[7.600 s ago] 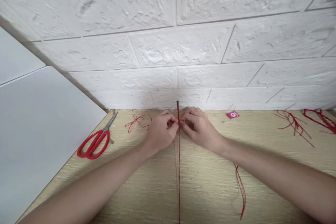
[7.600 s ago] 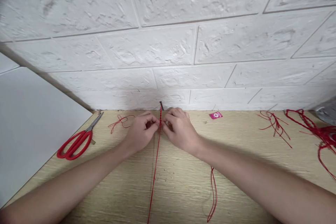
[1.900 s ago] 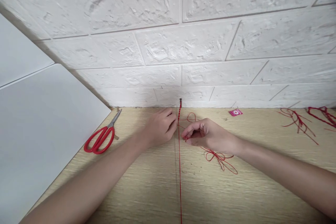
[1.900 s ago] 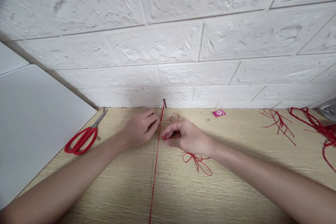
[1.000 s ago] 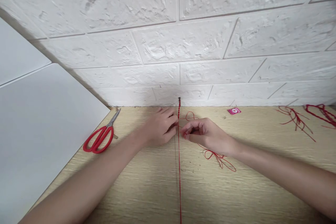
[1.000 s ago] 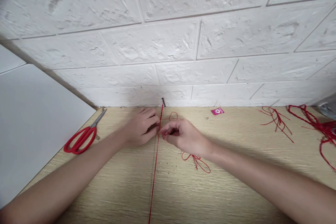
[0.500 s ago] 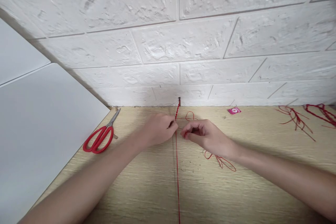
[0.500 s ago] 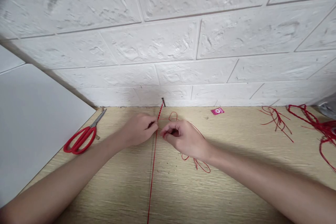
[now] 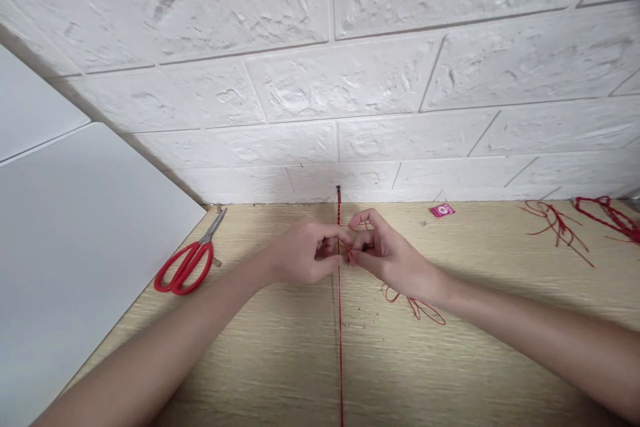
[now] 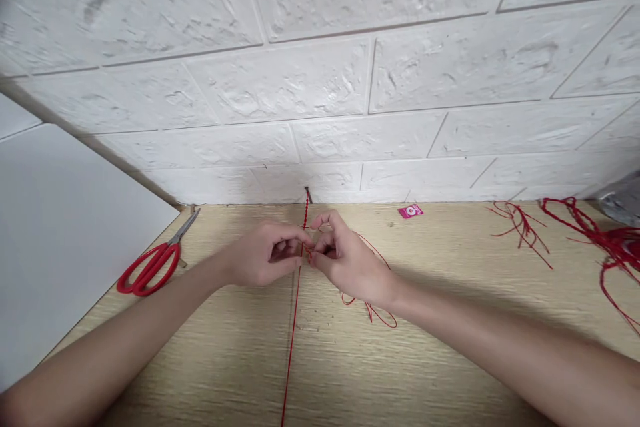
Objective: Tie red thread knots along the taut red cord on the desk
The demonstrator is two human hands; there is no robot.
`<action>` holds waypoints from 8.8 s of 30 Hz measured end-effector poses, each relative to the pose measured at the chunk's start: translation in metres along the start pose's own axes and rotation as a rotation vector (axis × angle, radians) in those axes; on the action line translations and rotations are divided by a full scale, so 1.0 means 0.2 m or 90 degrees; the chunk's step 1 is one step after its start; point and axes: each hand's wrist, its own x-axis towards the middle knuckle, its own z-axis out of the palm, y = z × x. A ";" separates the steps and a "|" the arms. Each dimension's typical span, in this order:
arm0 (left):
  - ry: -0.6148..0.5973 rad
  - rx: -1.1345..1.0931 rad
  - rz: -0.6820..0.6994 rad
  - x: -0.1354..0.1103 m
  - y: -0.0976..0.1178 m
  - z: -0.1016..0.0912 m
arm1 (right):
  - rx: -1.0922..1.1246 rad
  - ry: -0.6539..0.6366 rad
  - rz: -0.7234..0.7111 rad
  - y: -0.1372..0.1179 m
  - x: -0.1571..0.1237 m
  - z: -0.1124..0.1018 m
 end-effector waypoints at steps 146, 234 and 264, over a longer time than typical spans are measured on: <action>0.180 0.031 -0.095 0.07 -0.12 0.01 | -0.928 -0.008 -0.133 -0.05 -0.03 -0.02; 0.244 0.142 -0.078 -0.02 0.02 -0.26 | -0.867 0.174 -0.297 -0.01 -0.01 -0.04; 0.482 -0.152 -0.133 -0.02 0.04 -0.36 | -0.821 0.128 -0.271 0.02 0.01 -0.05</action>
